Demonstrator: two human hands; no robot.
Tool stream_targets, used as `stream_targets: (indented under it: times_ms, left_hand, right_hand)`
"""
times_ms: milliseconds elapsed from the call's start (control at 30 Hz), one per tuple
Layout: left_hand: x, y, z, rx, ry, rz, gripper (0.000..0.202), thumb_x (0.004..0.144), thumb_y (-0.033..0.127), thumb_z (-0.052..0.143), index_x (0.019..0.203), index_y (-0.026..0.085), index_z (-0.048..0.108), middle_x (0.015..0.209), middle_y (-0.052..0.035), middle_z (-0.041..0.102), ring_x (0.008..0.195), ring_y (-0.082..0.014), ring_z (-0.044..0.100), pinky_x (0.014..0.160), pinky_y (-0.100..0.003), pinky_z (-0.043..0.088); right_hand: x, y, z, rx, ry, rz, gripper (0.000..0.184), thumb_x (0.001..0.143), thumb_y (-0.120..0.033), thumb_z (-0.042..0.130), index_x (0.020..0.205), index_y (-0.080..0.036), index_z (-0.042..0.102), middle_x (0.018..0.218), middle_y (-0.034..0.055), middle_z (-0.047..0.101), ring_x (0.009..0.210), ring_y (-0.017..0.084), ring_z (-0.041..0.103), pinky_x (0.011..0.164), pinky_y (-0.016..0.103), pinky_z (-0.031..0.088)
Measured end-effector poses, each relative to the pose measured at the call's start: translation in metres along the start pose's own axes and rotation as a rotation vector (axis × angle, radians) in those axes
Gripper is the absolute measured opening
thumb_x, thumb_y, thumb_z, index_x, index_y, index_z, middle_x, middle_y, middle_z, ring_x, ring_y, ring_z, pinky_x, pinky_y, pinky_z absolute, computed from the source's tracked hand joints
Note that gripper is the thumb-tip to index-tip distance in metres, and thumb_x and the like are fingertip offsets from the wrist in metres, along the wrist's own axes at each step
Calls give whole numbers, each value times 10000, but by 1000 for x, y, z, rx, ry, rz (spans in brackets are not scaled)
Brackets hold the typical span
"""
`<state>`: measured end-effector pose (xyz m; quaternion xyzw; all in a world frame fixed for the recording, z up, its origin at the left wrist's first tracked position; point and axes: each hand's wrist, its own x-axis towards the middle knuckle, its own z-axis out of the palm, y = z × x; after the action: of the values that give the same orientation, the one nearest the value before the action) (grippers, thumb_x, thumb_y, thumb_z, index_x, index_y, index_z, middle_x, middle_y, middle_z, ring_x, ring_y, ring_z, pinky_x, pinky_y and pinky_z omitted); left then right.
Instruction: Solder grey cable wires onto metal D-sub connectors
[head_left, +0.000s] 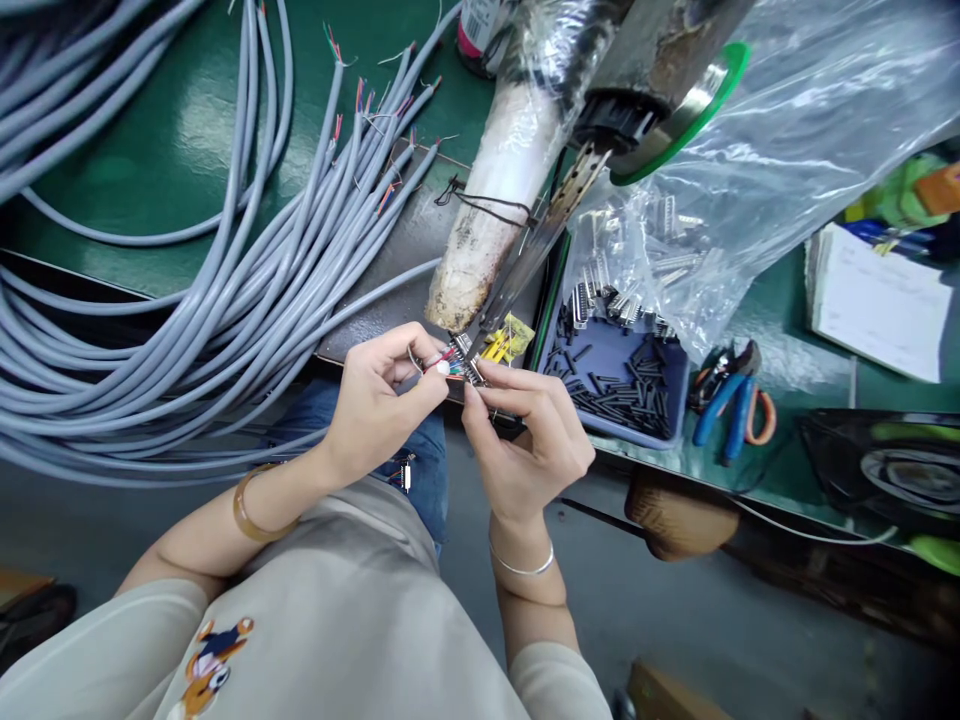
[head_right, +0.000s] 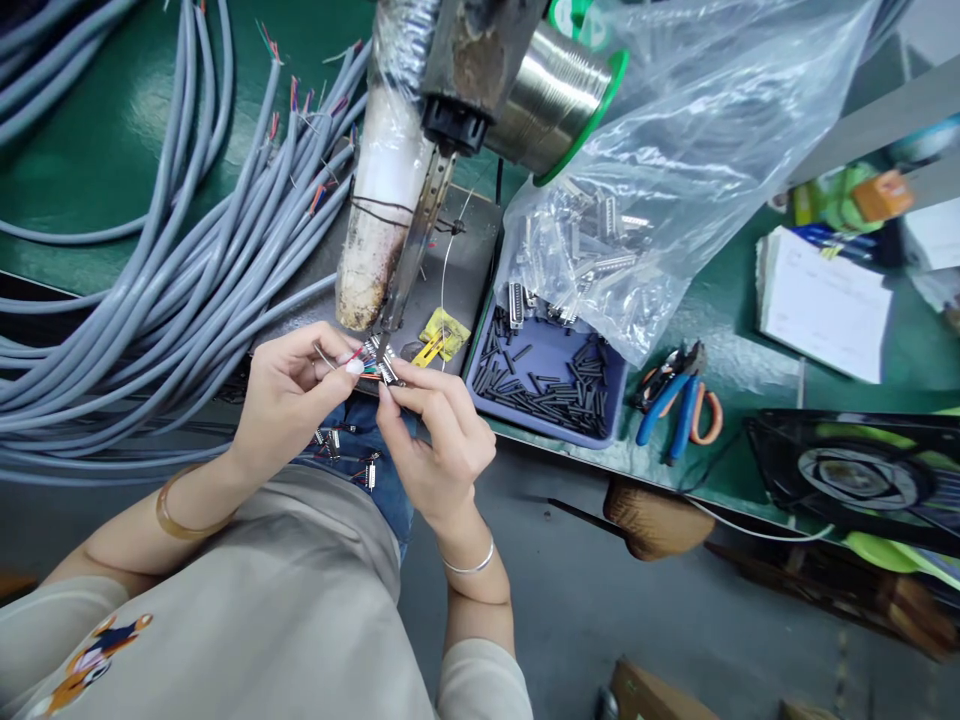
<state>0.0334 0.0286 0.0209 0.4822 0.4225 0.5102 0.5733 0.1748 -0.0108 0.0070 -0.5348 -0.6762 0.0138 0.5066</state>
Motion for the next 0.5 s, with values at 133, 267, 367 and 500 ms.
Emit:
stream_targets:
  times_ms: [133,267,367,500]
  left_hand:
    - [1,4,0,33,2,10,144,761,150,662,660,176,563,727,-4,656,666,-102,588,617,-203,492]
    - [2,3,-1,32,-22,-30,152,746,149,670,646,172,558,740,-11,680,675,-106,608,624,-203,502]
    - [3,0,-2,13,-23,-59,163,735,142,678,633,166,553,721,-4,668,661,-98,602,608,-191,491]
    - [1,0,-2,-36,-43,-129,162,726,181,708,640,164,571,735,-11,676,642,-96,589,569,-190,471]
  right_hand:
    - [1,-3,-1,-25,16,-20,200,822,-77,783,914,-236,704,988,6,795,870,152,764,791,286,638]
    - [-2,-3,-1,-86,-18,-84,178,834,-92,776,912,-222,683,1012,25,801,863,145,771,782,257,639]
    - [-5,0,-3,-115,-56,-138,150,870,-93,734,910,-209,648,1024,52,806,874,147,778,774,245,635]
    - [-9,5,-11,-77,-13,-115,156,914,-115,687,1018,-230,666,1008,29,803,852,163,787,740,270,641]
